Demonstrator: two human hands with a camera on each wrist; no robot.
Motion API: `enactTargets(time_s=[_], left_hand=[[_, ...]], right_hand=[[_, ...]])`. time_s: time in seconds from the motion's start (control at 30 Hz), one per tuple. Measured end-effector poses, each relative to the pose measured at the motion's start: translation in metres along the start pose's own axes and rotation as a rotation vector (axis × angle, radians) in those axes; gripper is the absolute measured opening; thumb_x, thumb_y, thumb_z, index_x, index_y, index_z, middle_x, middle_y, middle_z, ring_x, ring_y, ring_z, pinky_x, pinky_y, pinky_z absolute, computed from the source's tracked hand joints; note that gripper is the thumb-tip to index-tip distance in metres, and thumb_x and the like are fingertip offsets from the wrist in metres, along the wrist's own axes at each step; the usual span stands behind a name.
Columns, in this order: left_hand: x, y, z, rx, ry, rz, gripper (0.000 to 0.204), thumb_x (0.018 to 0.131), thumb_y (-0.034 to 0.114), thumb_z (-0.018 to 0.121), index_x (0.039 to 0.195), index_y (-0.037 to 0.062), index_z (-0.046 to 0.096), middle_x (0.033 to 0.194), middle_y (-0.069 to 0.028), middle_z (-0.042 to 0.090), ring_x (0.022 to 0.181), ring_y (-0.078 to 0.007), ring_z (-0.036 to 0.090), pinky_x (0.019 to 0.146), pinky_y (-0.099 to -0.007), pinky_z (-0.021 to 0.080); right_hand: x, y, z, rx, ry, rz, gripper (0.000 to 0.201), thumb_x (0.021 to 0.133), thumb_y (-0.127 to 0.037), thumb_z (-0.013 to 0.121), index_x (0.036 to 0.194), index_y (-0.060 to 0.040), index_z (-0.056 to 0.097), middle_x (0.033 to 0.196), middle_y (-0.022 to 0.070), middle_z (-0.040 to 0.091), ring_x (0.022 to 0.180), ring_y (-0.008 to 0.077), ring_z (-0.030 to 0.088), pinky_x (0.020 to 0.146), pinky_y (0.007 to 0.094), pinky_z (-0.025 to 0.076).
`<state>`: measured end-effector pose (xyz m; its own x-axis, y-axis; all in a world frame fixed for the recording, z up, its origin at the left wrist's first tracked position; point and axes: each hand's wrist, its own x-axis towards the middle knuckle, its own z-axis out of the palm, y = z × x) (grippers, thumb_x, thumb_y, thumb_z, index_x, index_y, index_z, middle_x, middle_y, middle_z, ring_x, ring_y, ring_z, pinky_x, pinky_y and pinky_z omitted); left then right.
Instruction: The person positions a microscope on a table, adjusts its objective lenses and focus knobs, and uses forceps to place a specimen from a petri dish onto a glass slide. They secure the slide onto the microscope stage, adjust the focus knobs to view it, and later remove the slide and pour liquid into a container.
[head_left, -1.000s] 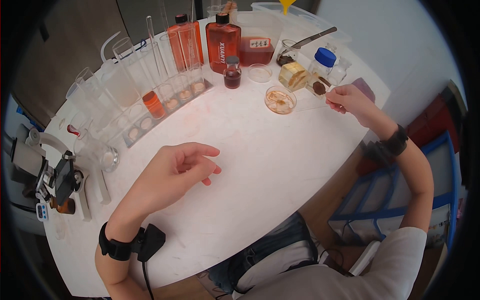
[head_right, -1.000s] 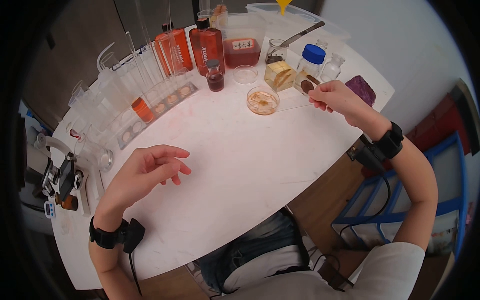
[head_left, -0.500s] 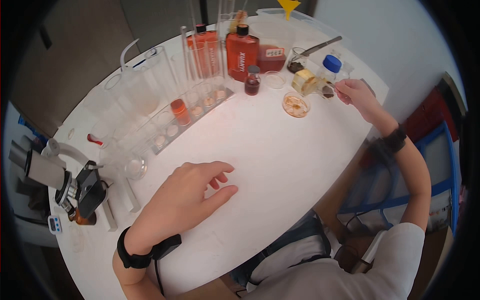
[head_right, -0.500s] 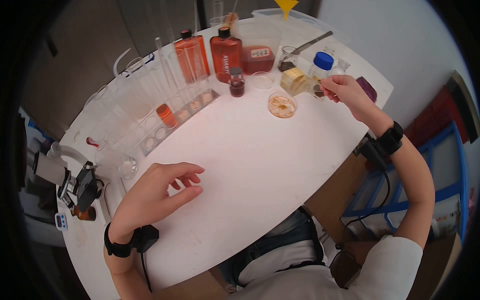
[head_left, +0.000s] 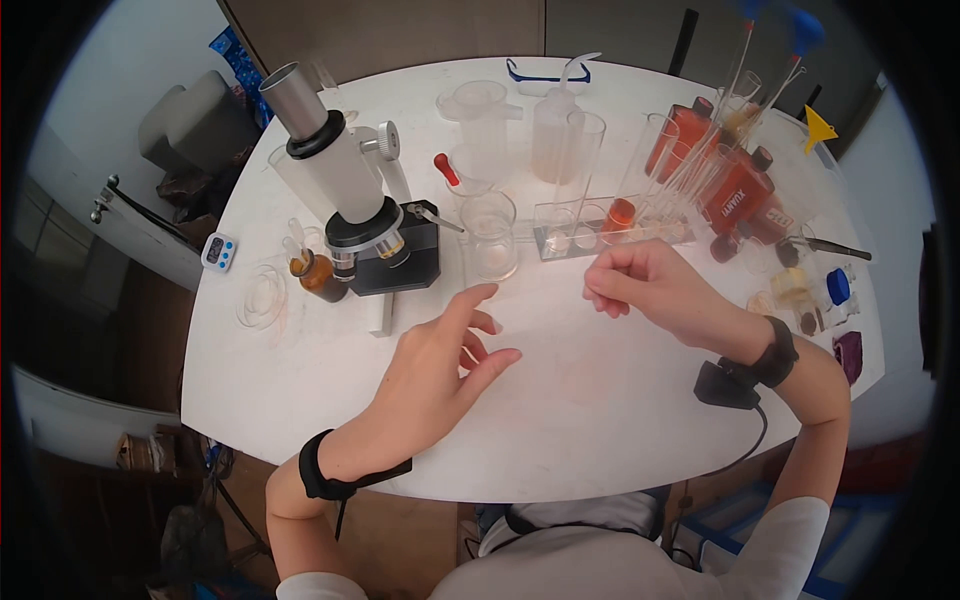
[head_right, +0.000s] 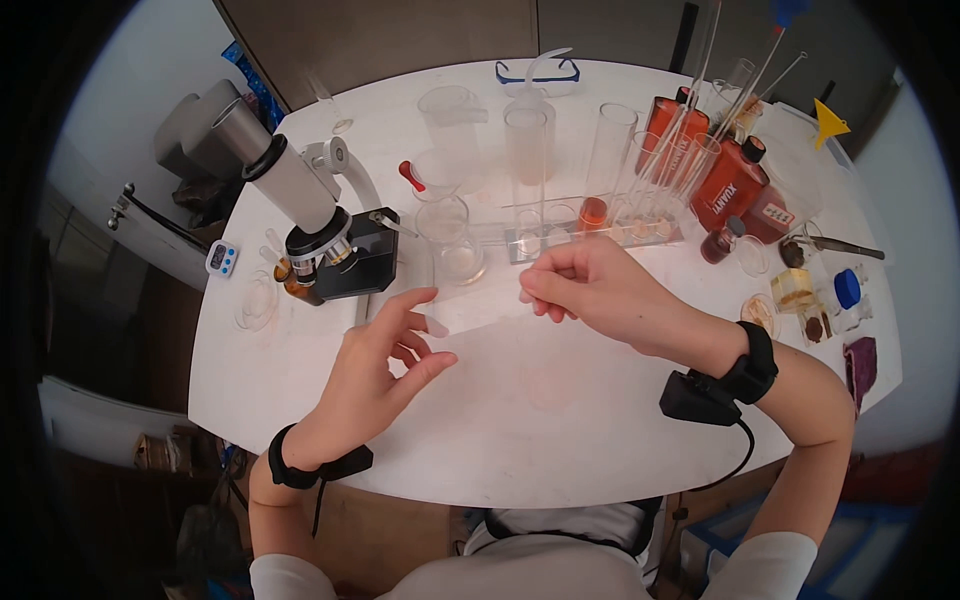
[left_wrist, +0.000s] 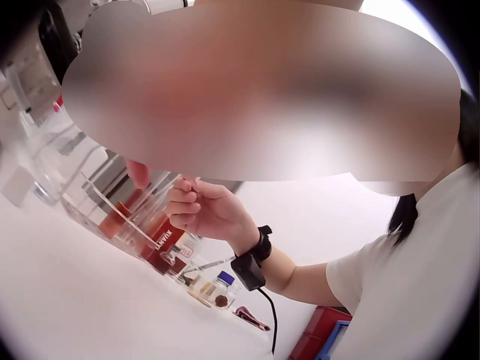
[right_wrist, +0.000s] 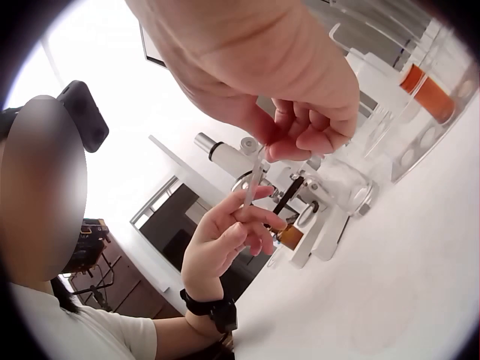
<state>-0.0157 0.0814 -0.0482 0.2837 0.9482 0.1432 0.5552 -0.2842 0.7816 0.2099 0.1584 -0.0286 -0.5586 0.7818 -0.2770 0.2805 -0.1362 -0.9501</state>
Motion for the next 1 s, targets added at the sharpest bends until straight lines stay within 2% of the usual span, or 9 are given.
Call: enactTargets(time_s=[0.03, 0.07, 0.17, 0.4, 0.47, 0.6, 0.7, 0.8, 1.0], left_hand=[[-0.004, -0.006, -0.004, -0.071, 0.059, -0.050, 0.041, 0.080, 0.012, 0.063, 0.113, -0.0035, 0.044, 0.080, -0.0127, 0.061, 0.065, -0.0192, 0.061, 0.057, -0.0255, 0.048], [-0.009, -0.013, -0.007, -0.059, 0.059, -0.066, 0.041, 0.080, 0.012, 0.063, 0.113, -0.0035, 0.044, 0.080, -0.0127, 0.061, 0.065, -0.0192, 0.061, 0.057, -0.0255, 0.048], [-0.020, -0.025, -0.016, -0.273, 0.263, -0.204, 0.032, 0.081, 0.006, 0.061, 0.108, -0.0039, 0.049, 0.078, -0.0063, 0.061, 0.063, -0.0098, 0.057, 0.057, -0.0209, 0.046], [-0.030, -0.053, -0.024, -0.384, 0.398, -0.335, 0.033, 0.082, 0.007, 0.060, 0.112, -0.0039, 0.051, 0.076, -0.0060, 0.061, 0.064, -0.0079, 0.053, 0.057, -0.0189, 0.042], [-0.030, -0.057, -0.027, -0.373, 0.459, -0.322, 0.033, 0.079, 0.007, 0.064, 0.109, -0.0039, 0.055, 0.072, -0.0035, 0.060, 0.062, -0.0071, 0.054, 0.058, -0.0191, 0.044], [-0.026, -0.067, -0.038, -0.328, 0.560, -0.265, 0.031, 0.078, 0.007, 0.066, 0.105, -0.0044, 0.057, 0.072, -0.0013, 0.058, 0.063, -0.0064, 0.052, 0.059, -0.0189, 0.044], [-0.016, -0.082, -0.041, -0.214, 0.657, -0.119, 0.030, 0.074, 0.006, 0.069, 0.102, -0.0037, 0.060, 0.078, -0.0003, 0.052, 0.069, -0.0051, 0.046, 0.060, -0.0188, 0.043], [-0.007, -0.091, -0.047, -0.168, 0.614, -0.043, 0.030, 0.074, 0.005, 0.069, 0.101, -0.0026, 0.060, 0.082, 0.0001, 0.050, 0.069, -0.0056, 0.045, 0.061, -0.0185, 0.042], [0.007, -0.097, -0.046, -0.221, 0.550, -0.028, 0.022, 0.074, 0.003, 0.068, 0.095, -0.0016, 0.062, 0.089, -0.0007, 0.050, 0.073, -0.0074, 0.048, 0.063, -0.0191, 0.040]], right_hand=[[0.011, -0.002, 0.008, 0.019, -0.033, 0.023, 0.020, 0.088, -0.019, 0.052, 0.078, -0.0027, 0.058, 0.070, -0.0002, 0.057, 0.062, 0.0052, 0.049, 0.058, 0.0186, 0.038], [0.020, -0.004, 0.016, 0.039, -0.067, 0.045, 0.020, 0.088, -0.019, 0.052, 0.079, -0.0025, 0.058, 0.070, -0.0002, 0.056, 0.062, 0.0053, 0.049, 0.058, 0.0185, 0.038], [0.046, -0.002, 0.039, 0.094, -0.142, 0.082, 0.022, 0.088, -0.022, 0.051, 0.079, -0.0029, 0.058, 0.068, -0.0001, 0.056, 0.060, 0.0059, 0.049, 0.057, 0.0187, 0.038], [0.078, 0.008, 0.065, 0.172, -0.233, 0.100, 0.021, 0.088, -0.022, 0.050, 0.079, -0.0034, 0.056, 0.068, 0.0012, 0.056, 0.060, 0.0074, 0.050, 0.056, 0.0199, 0.038], [0.080, 0.008, 0.067, 0.179, -0.240, 0.075, 0.020, 0.088, -0.020, 0.050, 0.083, -0.0025, 0.057, 0.071, 0.0026, 0.058, 0.062, 0.0083, 0.053, 0.057, 0.0201, 0.039], [0.078, 0.003, 0.066, 0.246, -0.267, 0.024, 0.019, 0.089, -0.019, 0.050, 0.089, -0.0012, 0.058, 0.075, 0.0041, 0.059, 0.065, 0.0093, 0.055, 0.059, 0.0201, 0.041], [0.077, 0.002, 0.067, 0.289, -0.254, -0.023, 0.021, 0.086, -0.018, 0.052, 0.090, 0.0025, 0.058, 0.076, 0.0071, 0.060, 0.063, 0.0104, 0.057, 0.057, 0.0217, 0.041], [0.074, 0.003, 0.066, 0.298, -0.242, -0.048, 0.020, 0.085, -0.014, 0.051, 0.094, 0.0028, 0.055, 0.077, 0.0074, 0.060, 0.065, 0.0105, 0.057, 0.057, 0.0220, 0.042], [0.061, 0.006, 0.051, 0.175, -0.226, -0.046, 0.020, 0.082, -0.009, 0.047, 0.098, 0.0026, 0.051, 0.078, 0.0069, 0.061, 0.066, 0.0102, 0.058, 0.059, 0.0235, 0.042]])
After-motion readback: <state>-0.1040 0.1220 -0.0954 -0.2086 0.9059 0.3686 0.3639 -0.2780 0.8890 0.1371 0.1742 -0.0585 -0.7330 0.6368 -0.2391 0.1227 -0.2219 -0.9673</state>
